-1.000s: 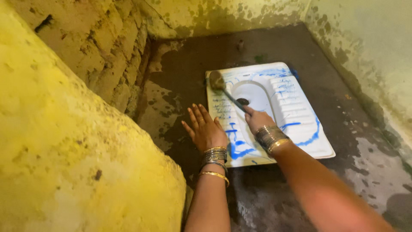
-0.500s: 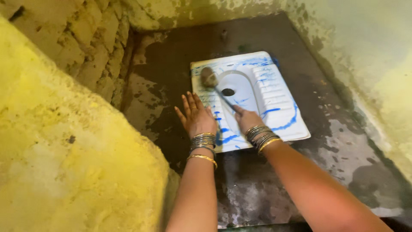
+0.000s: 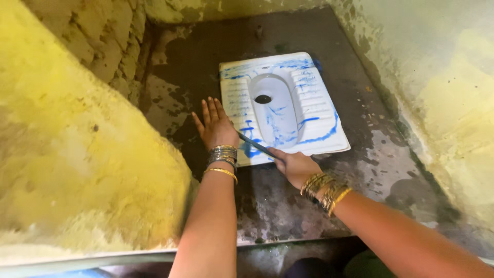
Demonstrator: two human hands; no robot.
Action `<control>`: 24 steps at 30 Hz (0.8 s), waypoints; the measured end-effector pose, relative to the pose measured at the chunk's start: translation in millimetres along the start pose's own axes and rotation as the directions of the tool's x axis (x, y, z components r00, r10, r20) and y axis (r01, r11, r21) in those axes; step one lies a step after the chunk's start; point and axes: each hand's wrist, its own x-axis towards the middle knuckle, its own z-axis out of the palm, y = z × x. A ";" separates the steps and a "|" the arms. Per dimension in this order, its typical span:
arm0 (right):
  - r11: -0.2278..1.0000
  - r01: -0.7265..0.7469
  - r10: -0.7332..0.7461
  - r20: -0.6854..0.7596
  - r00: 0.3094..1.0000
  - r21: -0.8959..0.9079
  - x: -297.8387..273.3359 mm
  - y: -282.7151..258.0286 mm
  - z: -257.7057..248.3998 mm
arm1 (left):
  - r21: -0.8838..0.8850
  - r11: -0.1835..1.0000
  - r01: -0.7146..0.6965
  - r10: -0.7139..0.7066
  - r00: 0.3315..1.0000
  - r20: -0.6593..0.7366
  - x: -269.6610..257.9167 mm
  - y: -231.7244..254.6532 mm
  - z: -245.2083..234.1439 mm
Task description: The person applies blue liquid cleaner to a white squat toilet, then uses a long-handled brush to scrub the surface. The person repeatedly dips the brush in a green bucket of water and scrubs the toilet pan and surrounding floor area.
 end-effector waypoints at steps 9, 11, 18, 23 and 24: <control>0.985 -0.141 0.146 0.041 0.988 -0.104 -27.1 1.9 0.5 | -0.009 1.000 0.013 -0.013 0.999 -0.037 -9.6 -3.7 -16.8; 0.981 -0.173 0.177 0.038 0.983 -0.087 -33.1 2.2 2.8 | -0.015 1.000 0.001 -0.001 0.999 -0.032 -15.0 -3.2 -20.0; 0.948 -0.311 0.319 0.240 0.917 -0.071 -36.5 -20.8 6.8 | -0.031 0.998 -0.053 0.052 0.999 -0.011 -20.5 2.4 -39.6; 0.983 -0.178 0.177 -0.024 0.984 -0.050 -49.9 -25.0 1.3 | -0.037 0.999 0.001 0.002 0.996 0.087 -26.7 4.1 -62.9; 0.984 -0.178 0.177 -0.075 0.981 -0.003 -50.8 -26.6 0.7 | -0.082 0.996 0.027 -0.019 0.995 0.096 -27.8 5.5 -67.8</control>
